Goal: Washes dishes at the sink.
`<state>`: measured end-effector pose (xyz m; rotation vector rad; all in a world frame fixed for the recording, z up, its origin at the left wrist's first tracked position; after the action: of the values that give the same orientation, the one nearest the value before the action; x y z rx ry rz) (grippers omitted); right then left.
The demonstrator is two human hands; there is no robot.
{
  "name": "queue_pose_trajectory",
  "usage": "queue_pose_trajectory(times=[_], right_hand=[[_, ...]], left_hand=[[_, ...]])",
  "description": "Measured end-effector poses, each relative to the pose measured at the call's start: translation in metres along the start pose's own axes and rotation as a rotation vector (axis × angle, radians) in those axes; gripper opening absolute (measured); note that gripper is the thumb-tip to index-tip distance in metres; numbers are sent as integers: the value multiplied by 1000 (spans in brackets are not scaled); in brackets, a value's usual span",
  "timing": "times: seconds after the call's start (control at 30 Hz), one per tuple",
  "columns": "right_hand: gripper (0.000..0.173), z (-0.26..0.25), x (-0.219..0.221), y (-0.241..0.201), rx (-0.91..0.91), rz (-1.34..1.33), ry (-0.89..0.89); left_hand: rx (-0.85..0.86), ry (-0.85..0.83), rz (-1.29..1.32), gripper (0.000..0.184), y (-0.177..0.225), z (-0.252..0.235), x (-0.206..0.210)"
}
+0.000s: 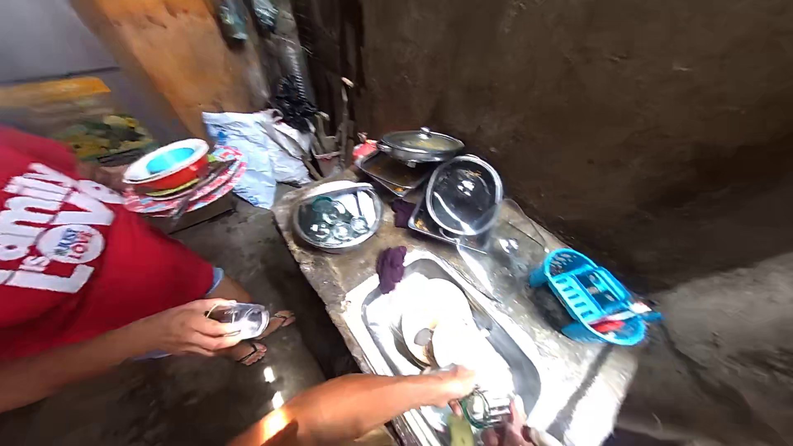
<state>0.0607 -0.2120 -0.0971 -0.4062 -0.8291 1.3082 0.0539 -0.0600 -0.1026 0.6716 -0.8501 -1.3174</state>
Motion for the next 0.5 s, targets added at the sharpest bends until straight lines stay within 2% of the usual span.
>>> queue_pose_trajectory(times=[0.07, 0.1, 0.13, 0.2, 0.27, 0.33, 0.5], right_hand=[[30, -3, -11, 6, 23, -195, -27], [32, -6, -12, 8, 56, -272, 54], [35, -8, -11, 11, 92, -328, 120], [37, -5, -5, 14, 105, -395, 85], [29, -5, 0, 15, 18, -511, -99], [27, -1, 6, 21, 9, -545, -246], [41, 3, 15, 30, 146, -638, -125]], left_hand=[[-25, 11, 61, 38, -8, -3, 20], [31, 22, -20, 40, -2, -3, 24], [120, 40, -197, 42, 9, 0, 25], [339, 60, -484, 47, 36, 9, 34], [599, 115, -520, 46, 55, 17, 45], [839, 88, -528, 43, 65, 25, 58], [1225, 45, -719, 30, 70, 24, 71]])
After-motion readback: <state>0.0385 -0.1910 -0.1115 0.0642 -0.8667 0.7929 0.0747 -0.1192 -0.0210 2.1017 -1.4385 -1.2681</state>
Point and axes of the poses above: each hand's wrist, its own z-axis away from the middle knuckle, its own x-axis out of the palm, y = z × x, the point moved 7 cm from there along -z, towards the middle knuckle, and after that the axes turned 15 degrees about x, right-handed, at the moved point
